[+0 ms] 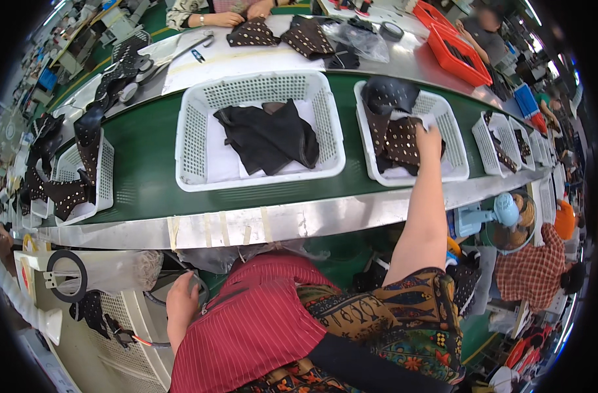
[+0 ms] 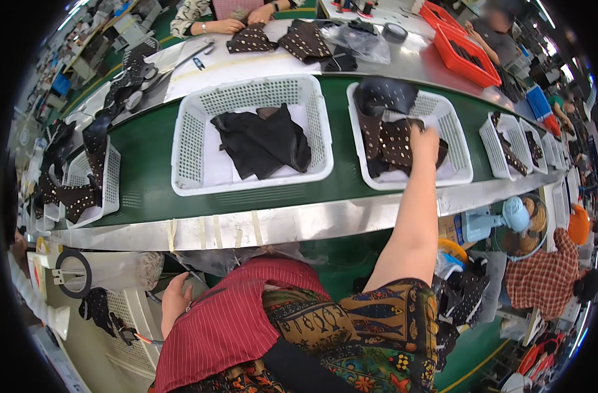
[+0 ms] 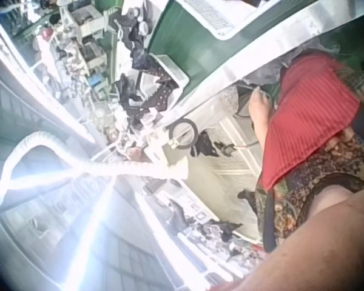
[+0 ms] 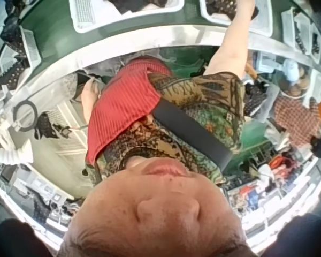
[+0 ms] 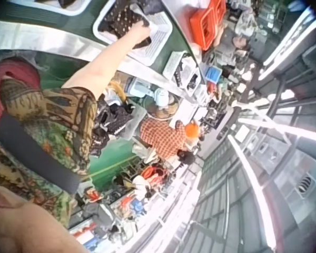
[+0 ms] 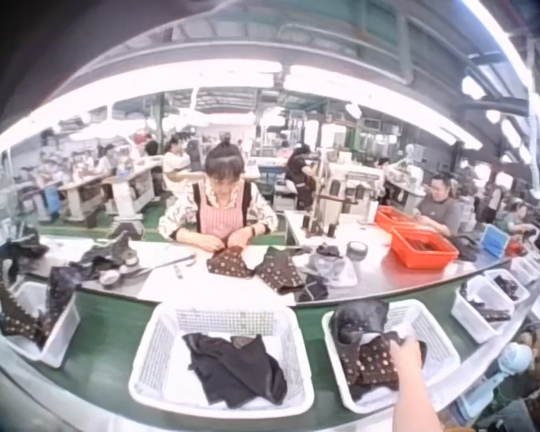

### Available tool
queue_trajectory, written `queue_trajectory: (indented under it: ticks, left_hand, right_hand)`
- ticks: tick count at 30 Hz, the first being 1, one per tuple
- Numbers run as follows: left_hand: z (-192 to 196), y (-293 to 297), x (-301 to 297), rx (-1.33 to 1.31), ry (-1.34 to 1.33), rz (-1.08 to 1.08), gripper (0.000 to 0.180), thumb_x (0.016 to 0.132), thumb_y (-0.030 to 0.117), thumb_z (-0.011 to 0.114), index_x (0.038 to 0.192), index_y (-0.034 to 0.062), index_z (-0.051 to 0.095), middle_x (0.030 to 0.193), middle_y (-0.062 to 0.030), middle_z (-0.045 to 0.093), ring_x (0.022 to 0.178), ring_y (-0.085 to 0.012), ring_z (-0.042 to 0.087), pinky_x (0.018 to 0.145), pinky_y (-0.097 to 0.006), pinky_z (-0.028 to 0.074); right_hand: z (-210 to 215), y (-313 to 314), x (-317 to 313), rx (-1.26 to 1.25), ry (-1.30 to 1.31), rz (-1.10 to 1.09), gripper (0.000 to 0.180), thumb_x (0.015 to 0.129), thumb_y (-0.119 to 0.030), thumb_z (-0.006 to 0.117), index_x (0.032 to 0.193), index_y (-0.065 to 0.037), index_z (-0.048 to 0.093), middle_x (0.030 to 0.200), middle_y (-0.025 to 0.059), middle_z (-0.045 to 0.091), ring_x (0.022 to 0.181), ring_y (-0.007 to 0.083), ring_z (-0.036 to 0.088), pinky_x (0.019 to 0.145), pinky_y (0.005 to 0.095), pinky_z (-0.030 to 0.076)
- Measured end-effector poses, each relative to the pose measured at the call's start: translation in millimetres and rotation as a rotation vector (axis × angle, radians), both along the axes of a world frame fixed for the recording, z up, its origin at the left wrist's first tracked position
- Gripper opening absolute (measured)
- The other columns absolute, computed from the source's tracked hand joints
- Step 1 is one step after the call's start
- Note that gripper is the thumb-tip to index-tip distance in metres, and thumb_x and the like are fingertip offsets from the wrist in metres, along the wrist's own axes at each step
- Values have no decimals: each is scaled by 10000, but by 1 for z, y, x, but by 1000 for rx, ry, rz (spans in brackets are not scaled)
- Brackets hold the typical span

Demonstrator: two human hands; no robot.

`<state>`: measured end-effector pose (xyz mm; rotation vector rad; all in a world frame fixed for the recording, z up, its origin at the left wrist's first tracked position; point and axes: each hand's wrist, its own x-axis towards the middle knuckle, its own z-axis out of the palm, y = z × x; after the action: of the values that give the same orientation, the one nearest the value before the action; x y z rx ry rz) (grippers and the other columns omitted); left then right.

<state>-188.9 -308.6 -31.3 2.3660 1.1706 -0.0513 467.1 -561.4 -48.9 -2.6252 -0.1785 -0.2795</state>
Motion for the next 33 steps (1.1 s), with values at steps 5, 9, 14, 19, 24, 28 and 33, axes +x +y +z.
queue_trajectory:
  ticks: [5, 9, 14, 19, 24, 28, 33]
  left_hand:
    - [7, -4, 1, 49, -10, -5, 335, 781, 99, 650, 1109, 49, 606, 1089, -150, 640, 991, -346, 608, 847, -425, 482]
    - [15, -3, 8, 69, -17, -22, 333, 770, 108, 665, 1094, 47, 613, 1058, -146, 651, 974, -332, 618, 840, -422, 488]
    - [3, -8, 0, 67, -44, -32, 342, 787, 135, 652, 1116, 52, 607, 1075, -156, 642, 987, -339, 610, 845, -428, 485]
    - [-14, -9, -9, 55, -11, -42, 340, 791, 154, 653, 1114, 59, 606, 1077, -136, 647, 988, -319, 614, 834, -423, 483]
    - [-11, -11, -6, 12, 21, -30, 343, 801, 168, 644, 1130, 77, 602, 1088, -129, 643, 994, -312, 611, 839, -425, 475]
    - [-15, -7, -4, 71, -66, -57, 337, 804, 170, 643, 1128, 85, 604, 1084, -124, 645, 994, -306, 613, 836, -424, 477]
    - [-5, 5, 17, 78, -107, -123, 330, 812, 175, 639, 1128, 84, 604, 1097, -126, 642, 1001, -309, 612, 833, -420, 487]
  right_hand:
    - [-5, 5, -54, -51, 262, 74, 781, 611, -460, 784, 1173, 42, 580, 1163, 283, 593, 1130, 401, 556, 966, 426, 442]
    - [-18, 28, -65, -385, 476, 39, 973, 571, -441, 838, 1363, -77, 406, 1356, 187, 459, 1242, 367, 468, 1006, 461, 424]
    - [-8, 42, -79, -680, 451, 90, 692, 688, -301, 787, 1277, -137, 464, 1319, 106, 476, 1221, 334, 488, 948, 489, 467]
    - [-31, 14, -57, -661, 208, 185, 232, 842, -202, 608, 1040, -84, 633, 1099, 142, 616, 1016, 327, 621, 838, 436, 516]
    - [-9, -12, -55, -337, 54, 104, 221, 874, -200, 565, 1008, -41, 641, 1067, 190, 626, 989, 368, 609, 830, 452, 489]
    - [28, -37, -50, -42, -143, -7, 252, 914, -169, 516, 1077, 12, 581, 1059, 222, 609, 997, 400, 573, 861, 442, 450]
    - [117, -60, -78, 177, -521, 26, 256, 944, -168, 506, 1102, 27, 553, 1092, 202, 575, 1009, 364, 549, 896, 399, 424]
